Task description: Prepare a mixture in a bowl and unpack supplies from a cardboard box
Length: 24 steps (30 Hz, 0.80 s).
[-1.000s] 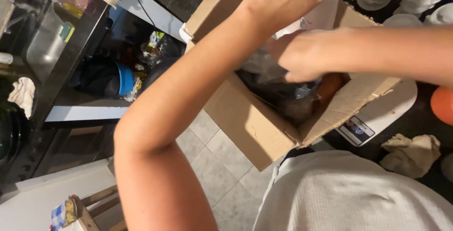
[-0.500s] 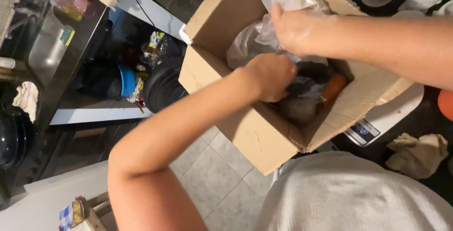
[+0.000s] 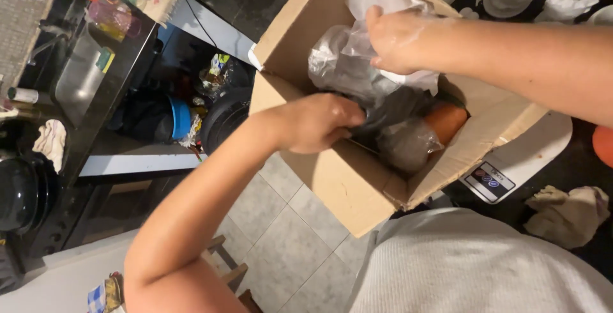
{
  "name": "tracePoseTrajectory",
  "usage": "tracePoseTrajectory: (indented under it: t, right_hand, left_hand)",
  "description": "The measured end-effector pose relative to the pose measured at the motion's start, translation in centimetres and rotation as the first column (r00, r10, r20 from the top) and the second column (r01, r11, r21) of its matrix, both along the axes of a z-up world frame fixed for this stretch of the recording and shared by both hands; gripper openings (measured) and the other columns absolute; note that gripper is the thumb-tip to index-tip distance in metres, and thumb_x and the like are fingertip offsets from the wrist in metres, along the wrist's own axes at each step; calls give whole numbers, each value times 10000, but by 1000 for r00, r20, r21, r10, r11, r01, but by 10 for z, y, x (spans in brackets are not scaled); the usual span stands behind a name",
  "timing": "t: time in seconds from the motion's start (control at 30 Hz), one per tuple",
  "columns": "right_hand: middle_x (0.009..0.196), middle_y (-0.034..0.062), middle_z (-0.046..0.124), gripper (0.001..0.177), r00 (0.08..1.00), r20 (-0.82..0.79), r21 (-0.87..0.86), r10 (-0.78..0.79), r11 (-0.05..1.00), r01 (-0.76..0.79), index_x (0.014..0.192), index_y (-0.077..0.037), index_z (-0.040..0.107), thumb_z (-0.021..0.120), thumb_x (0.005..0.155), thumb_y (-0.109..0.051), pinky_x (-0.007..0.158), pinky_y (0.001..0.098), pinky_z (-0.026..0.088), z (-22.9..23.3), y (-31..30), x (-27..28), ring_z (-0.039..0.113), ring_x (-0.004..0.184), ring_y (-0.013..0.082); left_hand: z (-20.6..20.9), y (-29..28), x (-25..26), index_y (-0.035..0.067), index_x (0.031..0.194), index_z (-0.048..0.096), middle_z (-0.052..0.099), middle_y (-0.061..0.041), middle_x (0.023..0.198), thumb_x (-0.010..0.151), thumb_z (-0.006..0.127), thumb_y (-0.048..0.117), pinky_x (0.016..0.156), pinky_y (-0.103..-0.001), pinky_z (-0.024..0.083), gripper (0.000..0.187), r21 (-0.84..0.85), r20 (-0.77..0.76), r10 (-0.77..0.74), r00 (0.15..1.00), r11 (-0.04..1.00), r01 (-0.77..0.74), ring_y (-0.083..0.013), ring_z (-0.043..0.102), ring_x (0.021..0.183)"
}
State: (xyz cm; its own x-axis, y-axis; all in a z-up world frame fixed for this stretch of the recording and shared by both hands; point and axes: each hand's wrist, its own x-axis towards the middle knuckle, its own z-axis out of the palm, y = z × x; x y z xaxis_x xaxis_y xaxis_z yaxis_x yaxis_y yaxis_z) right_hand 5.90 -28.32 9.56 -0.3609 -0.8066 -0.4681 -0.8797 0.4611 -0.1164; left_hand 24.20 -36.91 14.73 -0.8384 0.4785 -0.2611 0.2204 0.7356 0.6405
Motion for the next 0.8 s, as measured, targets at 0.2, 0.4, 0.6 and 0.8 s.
tracePoseTrajectory:
  t: [0.2,0.4,0.6,0.8]
  right_hand:
    - [1299,327,637,905,998,44,150,55,987,-61,1556,43,213,638,972,-503,915,530,558,36,6,21,658,1145,473]
    - [1127,137,755,680,933,-150,308,327,912,-270,1311,-1,575,681,875,-512,813,407,628,61,37,22,756,993,302]
    - [1035,81,783,567,948,-37,148,318,939,-309,1108,-89,725,754,776,-548,847,443,632,50,79,6,759,1072,295]
    - [1100,39,745,493,852,33,171,522,837,-520,1111,-167,714,835,711,-429,970,445,599,65,81,-7,692,1166,281]
  left_hand:
    - [-13,13,-56,143,896,659,688,-18,914,813,618,218,751,-361,470,119,-188,548,-23,836,971,149,-204,598,836]
    - [-140,7,-94,141,941,756,743,-38,942,794,686,301,769,-454,530,228,-494,479,-5,878,825,275,-265,679,875]
    - [-177,-9,-97,115,967,778,759,-79,965,781,688,344,767,-522,597,308,-764,316,-103,943,562,317,-322,739,954]
    - [-106,-21,-78,33,1170,740,756,-98,1183,849,654,354,956,-506,579,462,-753,422,99,901,592,287,-326,672,1197]
